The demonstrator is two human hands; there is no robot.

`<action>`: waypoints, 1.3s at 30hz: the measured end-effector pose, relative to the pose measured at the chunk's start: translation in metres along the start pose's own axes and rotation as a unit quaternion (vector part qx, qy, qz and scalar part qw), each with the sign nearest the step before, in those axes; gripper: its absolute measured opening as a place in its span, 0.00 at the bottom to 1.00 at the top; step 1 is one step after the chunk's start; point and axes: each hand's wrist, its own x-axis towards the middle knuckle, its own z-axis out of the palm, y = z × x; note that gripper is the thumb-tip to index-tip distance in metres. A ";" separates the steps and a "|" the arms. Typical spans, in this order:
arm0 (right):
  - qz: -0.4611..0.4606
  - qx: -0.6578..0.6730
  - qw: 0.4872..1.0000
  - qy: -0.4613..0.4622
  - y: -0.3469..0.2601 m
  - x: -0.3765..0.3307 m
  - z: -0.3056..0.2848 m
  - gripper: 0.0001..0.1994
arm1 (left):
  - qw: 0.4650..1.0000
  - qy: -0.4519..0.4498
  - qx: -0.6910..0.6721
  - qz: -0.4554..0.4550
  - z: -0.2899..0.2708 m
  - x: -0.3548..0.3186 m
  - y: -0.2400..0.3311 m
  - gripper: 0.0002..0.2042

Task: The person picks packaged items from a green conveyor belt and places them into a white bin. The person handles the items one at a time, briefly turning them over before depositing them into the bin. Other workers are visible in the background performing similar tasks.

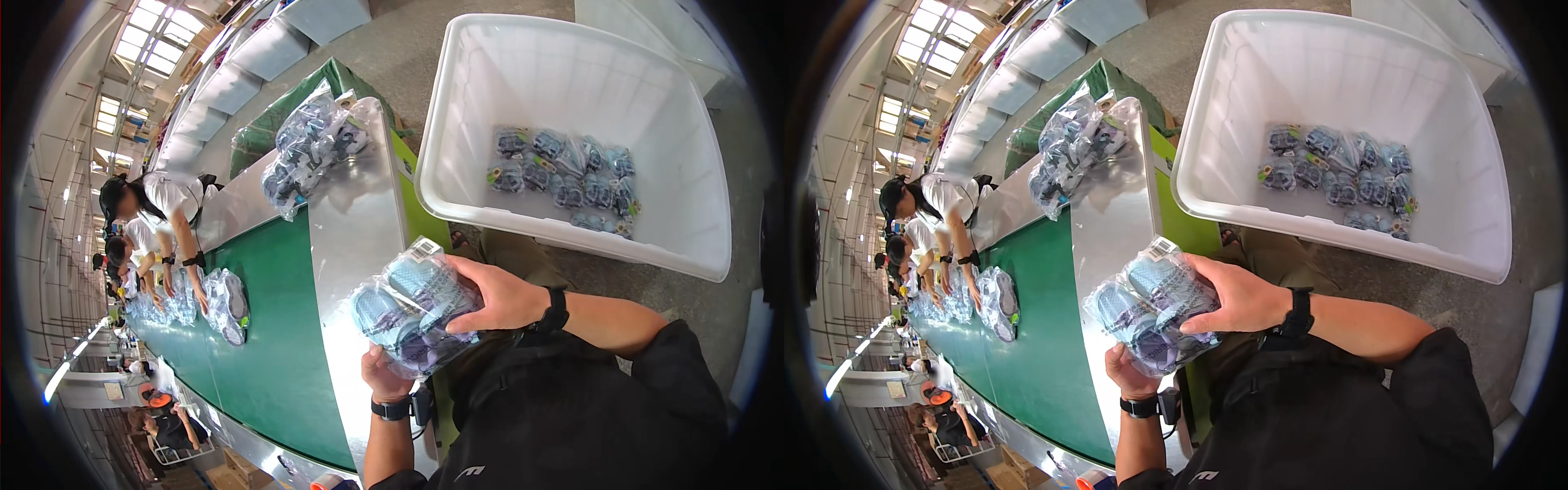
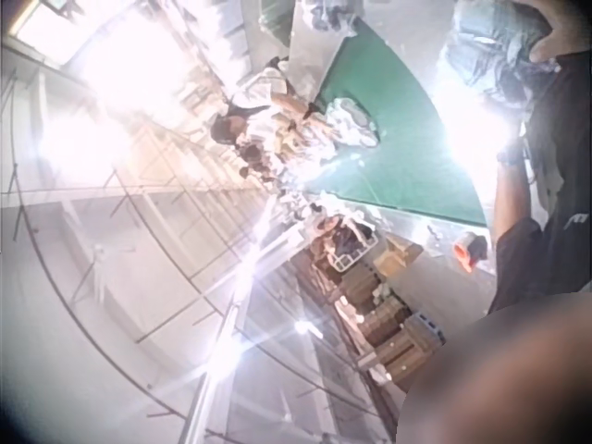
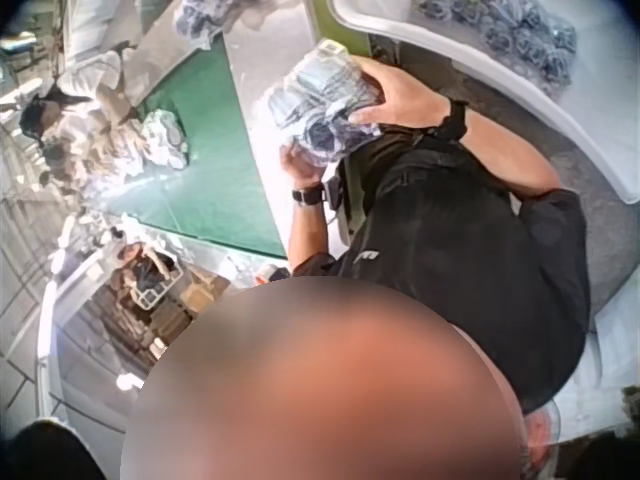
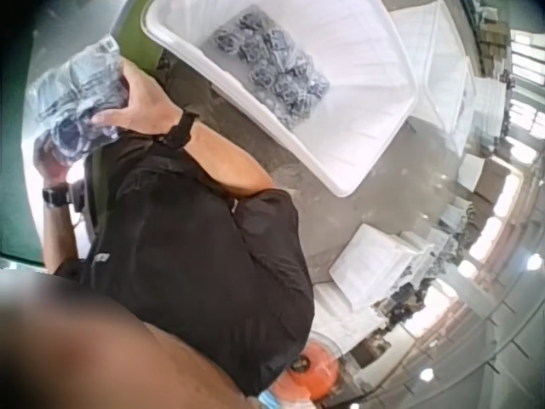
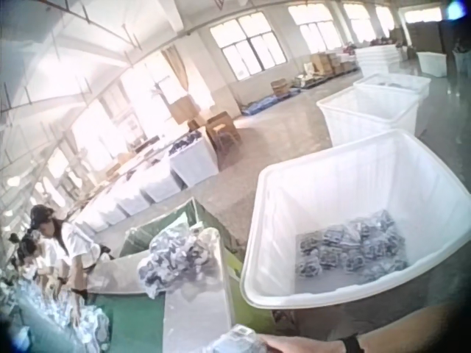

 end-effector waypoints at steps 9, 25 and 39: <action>0.035 0.089 0.995 0.023 0.000 -0.007 -0.016 0.44 | 0.999 -0.009 -0.004 -0.042 0.025 0.007 0.003 0.42; 0.030 0.136 0.988 0.064 0.013 -0.011 -0.038 0.45 | 0.998 -0.049 0.041 0.010 0.043 0.015 0.001 0.44; 0.012 0.108 0.993 0.048 0.007 -0.018 -0.035 0.50 | 0.991 -0.011 0.102 0.090 0.028 0.000 -0.011 0.46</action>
